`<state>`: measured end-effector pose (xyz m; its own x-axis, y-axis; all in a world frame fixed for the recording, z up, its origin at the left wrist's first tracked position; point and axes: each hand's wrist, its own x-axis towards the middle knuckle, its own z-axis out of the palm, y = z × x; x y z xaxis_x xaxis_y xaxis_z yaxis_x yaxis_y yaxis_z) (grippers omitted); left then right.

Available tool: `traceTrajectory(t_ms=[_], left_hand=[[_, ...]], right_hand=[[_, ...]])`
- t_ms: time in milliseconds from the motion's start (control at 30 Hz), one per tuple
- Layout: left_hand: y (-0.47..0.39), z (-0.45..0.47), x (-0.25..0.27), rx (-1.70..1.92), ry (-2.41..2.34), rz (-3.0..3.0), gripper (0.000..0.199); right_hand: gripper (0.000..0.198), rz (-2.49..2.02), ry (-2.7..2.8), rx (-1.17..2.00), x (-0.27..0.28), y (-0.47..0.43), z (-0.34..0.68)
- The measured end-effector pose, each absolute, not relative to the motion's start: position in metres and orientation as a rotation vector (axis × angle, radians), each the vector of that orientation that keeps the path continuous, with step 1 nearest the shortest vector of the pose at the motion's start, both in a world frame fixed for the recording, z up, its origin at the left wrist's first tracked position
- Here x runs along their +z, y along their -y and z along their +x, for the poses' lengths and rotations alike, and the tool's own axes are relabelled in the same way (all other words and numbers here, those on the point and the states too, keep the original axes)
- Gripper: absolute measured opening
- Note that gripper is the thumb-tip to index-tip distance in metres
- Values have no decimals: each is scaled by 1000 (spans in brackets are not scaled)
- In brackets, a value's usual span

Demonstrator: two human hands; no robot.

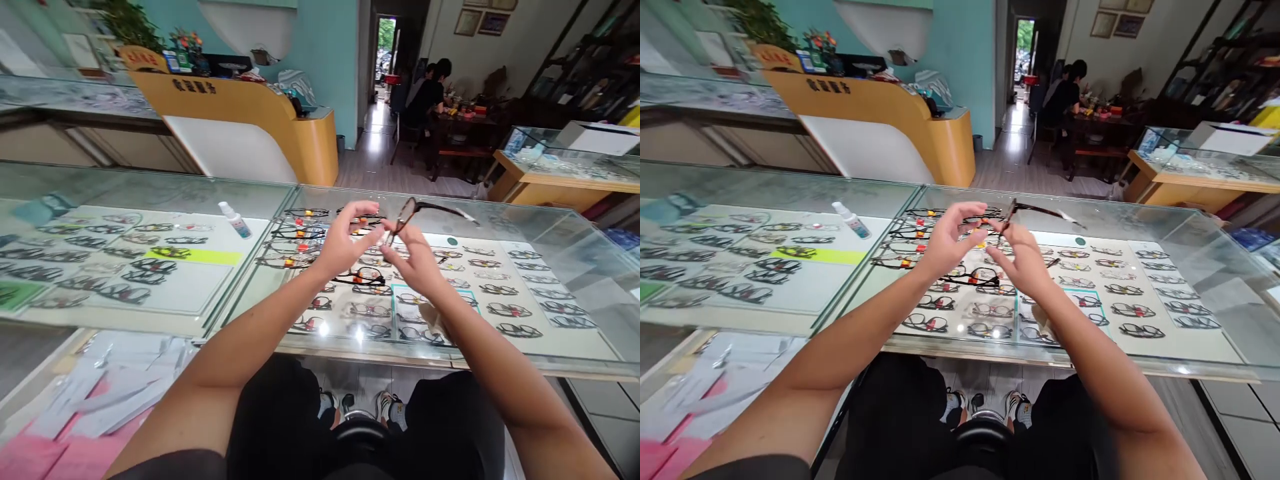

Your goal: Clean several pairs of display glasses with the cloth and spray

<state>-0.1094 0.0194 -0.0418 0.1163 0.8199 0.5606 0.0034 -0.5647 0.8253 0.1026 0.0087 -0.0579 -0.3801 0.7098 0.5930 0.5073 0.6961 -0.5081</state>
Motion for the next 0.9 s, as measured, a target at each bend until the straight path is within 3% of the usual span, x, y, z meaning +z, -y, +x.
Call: traceTrajectory(t_ms=[167, 333, 733, 900], left_hand=[[-64, -156, -31, 1984, -1004, 1233, 47], [-90, -216, -17, 2284, -1183, 702, 72], [-92, -265, -14, 2270, -1227, 227, 95], [-98, -269, -19, 2199, -1246, 120, 88]], right_hand=[[48, -992, 1996, 258, -59, -22, 116], [48, -1067, 1950, 211, -64, -30, 122], [50, -1105, 1981, 205, -64, -28, 122], [50, -1113, 1992, 201, -64, -29, 122]])
